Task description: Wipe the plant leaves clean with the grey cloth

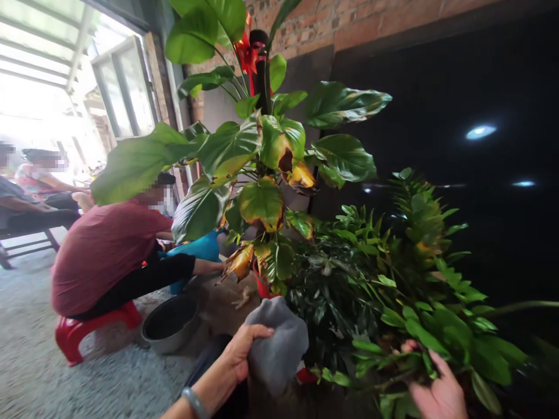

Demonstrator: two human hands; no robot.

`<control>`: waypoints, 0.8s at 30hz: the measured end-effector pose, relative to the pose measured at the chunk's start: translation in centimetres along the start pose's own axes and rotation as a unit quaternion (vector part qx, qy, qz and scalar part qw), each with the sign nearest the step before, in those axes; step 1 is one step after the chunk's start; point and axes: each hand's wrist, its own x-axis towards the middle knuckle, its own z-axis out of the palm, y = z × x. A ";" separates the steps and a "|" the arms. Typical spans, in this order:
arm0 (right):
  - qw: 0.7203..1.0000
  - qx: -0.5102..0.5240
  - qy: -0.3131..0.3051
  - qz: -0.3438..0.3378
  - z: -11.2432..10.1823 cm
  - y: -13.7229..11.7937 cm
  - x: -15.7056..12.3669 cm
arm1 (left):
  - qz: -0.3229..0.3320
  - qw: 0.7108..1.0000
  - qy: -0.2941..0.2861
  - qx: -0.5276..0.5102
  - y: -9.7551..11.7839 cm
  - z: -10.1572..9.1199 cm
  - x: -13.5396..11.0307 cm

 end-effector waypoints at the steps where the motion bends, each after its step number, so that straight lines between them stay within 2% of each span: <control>1: 1.000 0.002 0.006 -0.002 0.0 0.0 -0.1 | 0.026 1.000 0.014 0.002 0.8 0.4 -0.8; 3: 1.000 0.002 0.010 -0.014 -0.1 0.0 0.3 | 0.121 0.992 0.022 -0.021 4.1 1.9 -1.9; 5: 1.000 -0.004 0.006 -0.029 -0.5 0.0 1.1 | 0.224 0.971 0.016 -0.079 7.7 3.6 -1.9; 6: 0.999 -0.007 -0.001 -0.036 -0.7 0.1 1.5 | 0.253 0.962 0.015 -0.104 9.0 4.3 -1.5; 8: 0.999 0.000 -0.016 -0.048 -1.1 0.3 2.4 | 0.235 0.966 0.028 -0.107 9.6 4.9 -0.4; 9: 0.999 0.006 -0.020 -0.050 -1.3 0.4 2.8 | 0.197 0.976 0.040 -0.085 8.9 4.7 0.1; 11: 0.998 0.014 -0.028 -0.051 -1.5 0.6 3.2 | 0.099 0.993 0.064 -0.018 5.8 3.7 0.8; 14: 0.998 0.005 -0.038 -0.054 -1.6 0.7 3.2 | -0.027 0.997 0.052 0.046 0.9 1.6 0.1; 16: 0.997 0.005 -0.038 -0.062 -1.5 0.7 3.0 | -0.053 0.997 0.026 0.045 0.1 1.2 -1.3; 17: 0.997 0.006 -0.035 -0.063 -1.5 0.6 2.9 | -0.033 0.999 0.012 0.030 0.7 1.5 -2.1; 19: 0.997 0.008 -0.030 -0.065 -1.4 0.5 2.7 | 0.063 0.998 -0.012 -0.021 3.4 3.2 -3.2; 22: 0.998 0.002 -0.026 -0.062 -1.1 0.5 2.2 | 0.217 0.969 -0.044 -0.109 7.9 6.6 -2.9; 24: 0.998 0.008 -0.020 -0.062 -0.8 0.5 1.9 | 0.229 0.965 -0.043 -0.121 8.6 8.1 -1.5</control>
